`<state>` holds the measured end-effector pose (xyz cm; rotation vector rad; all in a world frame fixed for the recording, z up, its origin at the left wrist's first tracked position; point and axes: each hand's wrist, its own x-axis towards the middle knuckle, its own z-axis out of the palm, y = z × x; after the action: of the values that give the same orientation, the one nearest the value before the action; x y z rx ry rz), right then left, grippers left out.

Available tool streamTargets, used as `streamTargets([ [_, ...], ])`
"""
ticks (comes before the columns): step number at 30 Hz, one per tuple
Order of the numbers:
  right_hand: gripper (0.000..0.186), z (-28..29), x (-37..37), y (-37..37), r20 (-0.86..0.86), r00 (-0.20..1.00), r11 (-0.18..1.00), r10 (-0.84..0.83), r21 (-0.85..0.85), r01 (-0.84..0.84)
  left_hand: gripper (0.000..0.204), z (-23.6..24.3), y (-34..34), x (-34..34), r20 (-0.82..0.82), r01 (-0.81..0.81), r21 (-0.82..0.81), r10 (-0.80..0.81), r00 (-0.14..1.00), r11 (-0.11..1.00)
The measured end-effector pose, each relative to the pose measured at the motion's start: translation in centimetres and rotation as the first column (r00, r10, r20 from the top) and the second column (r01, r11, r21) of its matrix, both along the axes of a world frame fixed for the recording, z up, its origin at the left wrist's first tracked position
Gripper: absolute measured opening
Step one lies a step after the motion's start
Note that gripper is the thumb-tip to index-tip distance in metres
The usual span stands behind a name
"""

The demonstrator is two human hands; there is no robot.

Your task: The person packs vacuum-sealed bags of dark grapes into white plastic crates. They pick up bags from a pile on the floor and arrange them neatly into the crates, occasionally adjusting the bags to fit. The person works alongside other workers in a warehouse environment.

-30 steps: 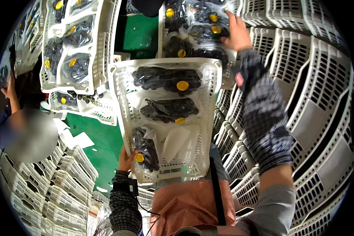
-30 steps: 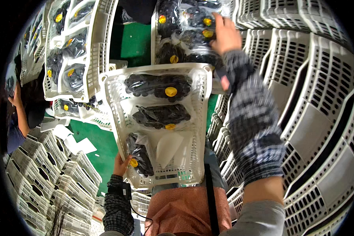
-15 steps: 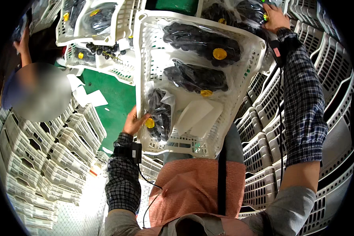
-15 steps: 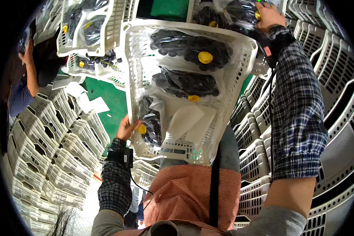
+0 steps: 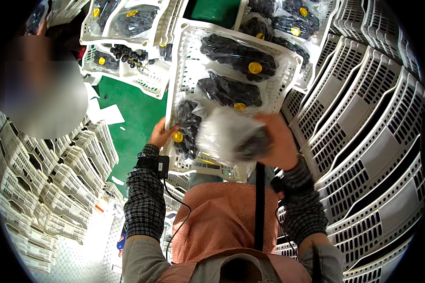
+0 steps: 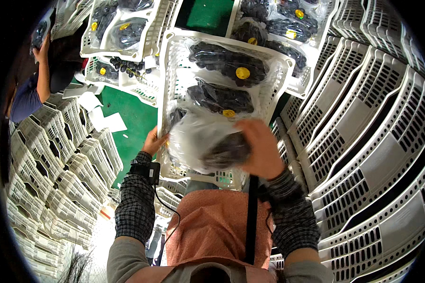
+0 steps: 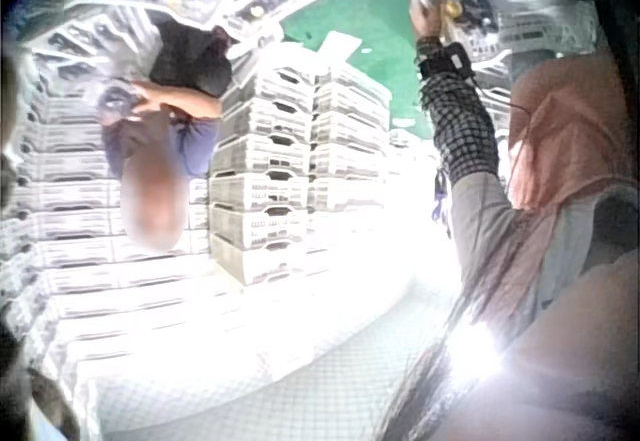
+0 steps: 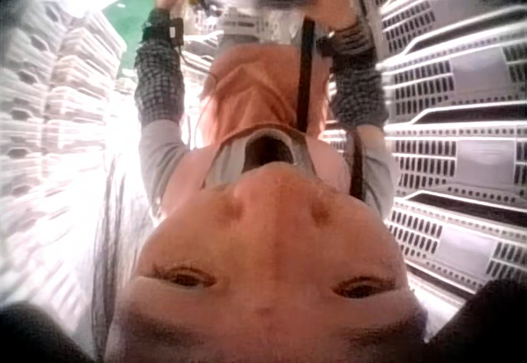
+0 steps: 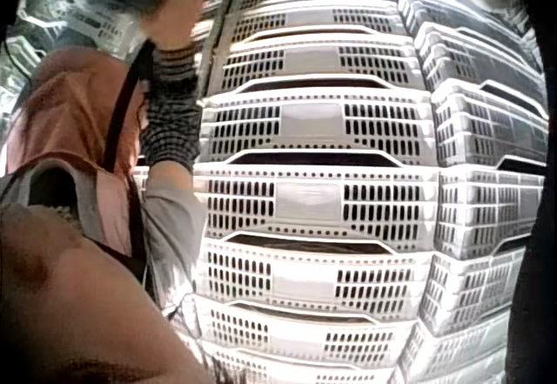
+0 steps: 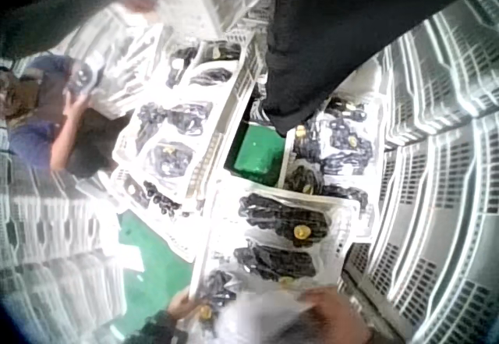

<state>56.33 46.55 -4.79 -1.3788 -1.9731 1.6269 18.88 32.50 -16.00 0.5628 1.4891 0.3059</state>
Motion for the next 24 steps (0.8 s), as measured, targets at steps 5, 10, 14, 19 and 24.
streamTargets([
  [5,0.054,-0.3,-3.9,-6.1,0.645,0.739,0.953,0.196,0.052,-0.298,0.041,-0.4,-0.5,-0.3,-0.002,0.015,0.064,-0.014,1.000,0.998],
  [10,0.058,-3.8,-5.9,-7.6,0.721,0.688,0.950,0.087,0.148,-0.276,0.035,-0.8,-0.7,-0.4,0.064,-0.031,0.067,0.026,0.998,0.997],
  [14,0.063,-7.4,-7.3,-7.0,0.681,0.727,0.965,0.083,0.127,-0.229,0.034,-0.6,-0.5,-0.5,0.017,0.004,0.069,-0.005,1.000,0.998],
  [19,0.063,-9.6,-6.9,-8.5,0.755,0.650,0.979,0.086,0.057,-0.196,0.039,-0.3,-0.3,-0.3,0.025,0.007,0.106,-0.010,1.000,0.994],
  [24,0.075,-10.9,-8.3,-8.2,0.784,0.620,0.990,0.043,0.048,-0.129,0.042,-0.4,0.0,-0.2,-0.004,0.047,0.083,-0.047,0.999,0.995],
])
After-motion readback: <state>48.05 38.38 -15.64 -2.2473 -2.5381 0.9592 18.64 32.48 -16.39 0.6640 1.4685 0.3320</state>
